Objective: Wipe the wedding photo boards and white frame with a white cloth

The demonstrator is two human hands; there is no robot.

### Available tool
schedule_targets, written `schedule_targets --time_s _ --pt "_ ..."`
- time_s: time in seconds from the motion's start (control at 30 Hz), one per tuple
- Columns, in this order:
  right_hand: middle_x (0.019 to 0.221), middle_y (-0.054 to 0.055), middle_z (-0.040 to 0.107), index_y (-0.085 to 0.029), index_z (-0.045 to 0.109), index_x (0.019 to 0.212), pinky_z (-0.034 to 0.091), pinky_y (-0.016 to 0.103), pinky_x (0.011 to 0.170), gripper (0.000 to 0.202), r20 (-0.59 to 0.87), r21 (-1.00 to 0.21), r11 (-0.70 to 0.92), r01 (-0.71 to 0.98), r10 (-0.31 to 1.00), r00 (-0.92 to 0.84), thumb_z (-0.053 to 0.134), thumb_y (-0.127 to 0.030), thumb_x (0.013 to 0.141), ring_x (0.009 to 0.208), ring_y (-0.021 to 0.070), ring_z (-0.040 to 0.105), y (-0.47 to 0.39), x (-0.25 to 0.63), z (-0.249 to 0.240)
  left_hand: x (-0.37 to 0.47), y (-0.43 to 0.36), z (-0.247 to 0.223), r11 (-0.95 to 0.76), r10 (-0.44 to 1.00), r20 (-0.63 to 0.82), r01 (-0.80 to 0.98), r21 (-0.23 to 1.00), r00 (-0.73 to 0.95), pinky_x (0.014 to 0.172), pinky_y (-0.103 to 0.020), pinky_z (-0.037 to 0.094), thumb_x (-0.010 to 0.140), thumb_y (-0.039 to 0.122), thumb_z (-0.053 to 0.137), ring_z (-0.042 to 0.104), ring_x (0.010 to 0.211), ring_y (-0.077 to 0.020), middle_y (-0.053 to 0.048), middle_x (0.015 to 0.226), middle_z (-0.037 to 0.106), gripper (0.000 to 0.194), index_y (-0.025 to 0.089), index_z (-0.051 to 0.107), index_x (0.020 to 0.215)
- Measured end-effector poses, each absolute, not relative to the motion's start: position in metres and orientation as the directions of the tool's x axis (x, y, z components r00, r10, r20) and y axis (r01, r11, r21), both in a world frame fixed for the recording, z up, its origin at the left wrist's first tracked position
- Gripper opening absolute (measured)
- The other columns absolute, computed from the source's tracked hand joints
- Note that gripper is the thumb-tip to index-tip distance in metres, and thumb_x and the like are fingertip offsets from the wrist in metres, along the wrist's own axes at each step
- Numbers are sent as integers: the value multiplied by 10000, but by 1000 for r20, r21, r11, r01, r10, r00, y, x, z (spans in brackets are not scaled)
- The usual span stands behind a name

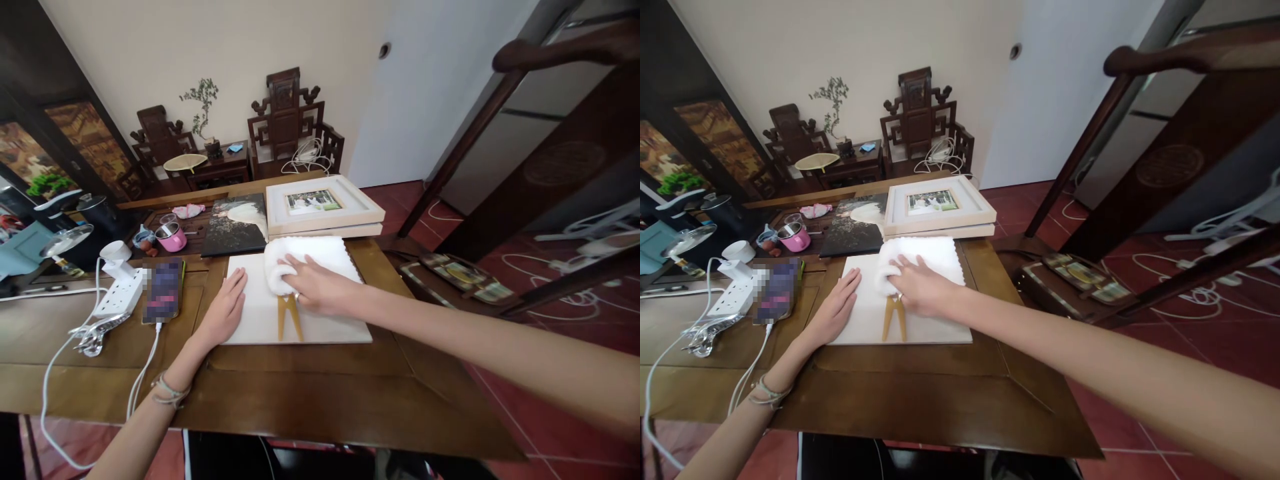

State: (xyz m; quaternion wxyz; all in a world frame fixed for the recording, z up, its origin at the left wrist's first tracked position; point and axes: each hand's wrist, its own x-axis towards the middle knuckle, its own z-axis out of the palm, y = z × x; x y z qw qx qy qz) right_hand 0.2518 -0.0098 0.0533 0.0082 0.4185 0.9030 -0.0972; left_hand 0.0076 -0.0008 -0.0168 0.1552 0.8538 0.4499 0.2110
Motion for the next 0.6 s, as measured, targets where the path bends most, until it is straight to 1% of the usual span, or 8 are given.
schedule_targets --time_s 0.07,0.13,0.23,0.37,0.5,0.6 --pt "1471 297 295 -14 567 1191 219 604 1083 478 -122 -155 643 750 741 -661 452 30 730 1399 382 138 -18 249 52 8 -1 -17 -544 835 215 704 456 506 1178 -462 140 975 287 262 211 1439 -214 -145 1525 311 490 125 357 1428" --pt "1483 288 275 -29 604 1159 171 610 1095 453 -145 -168 659 733 719 -679 479 10 724 1396 391 116 -39 248 50 8 -1 -17 -540 838 211 707 457 504 1179 -459 135 974 282 264 209 1440 -215 -151 1526 308 493 111 354 1428" --pt "1499 267 251 -63 651 1105 125 619 1102 407 -153 -250 679 690 676 -721 514 -44 722 1396 387 74 -80 248 45 8 -1 -17 -539 839 213 707 458 501 1177 -472 138 973 279 268 212 1439 -223 -151 1526 308 492 116 353 1430" --pt "1495 259 258 -74 677 1055 111 624 1107 369 -108 -373 704 604 614 -782 538 -101 715 1399 382 69 -120 248 43 9 -1 -17 -549 833 233 696 463 502 1171 -492 152 974 278 268 229 1434 -225 -127 1526 316 481 162 355 1433" --pt "1492 237 295 -80 653 1079 152 588 1120 414 -113 -387 694 606 617 -779 499 -54 696 1404 353 127 -110 249 46 8 -1 -19 -544 836 226 703 458 500 1174 -481 153 972 274 264 229 1434 -223 -129 1526 315 486 152 354 1434" --pt "1474 223 350 -88 625 1091 192 540 1127 428 -81 -369 650 664 690 -720 455 -14 706 1409 311 164 -73 251 46 8 0 -19 -540 839 218 710 452 499 1173 -488 151 972 278 266 229 1434 -227 -125 1526 317 487 164 346 1439"
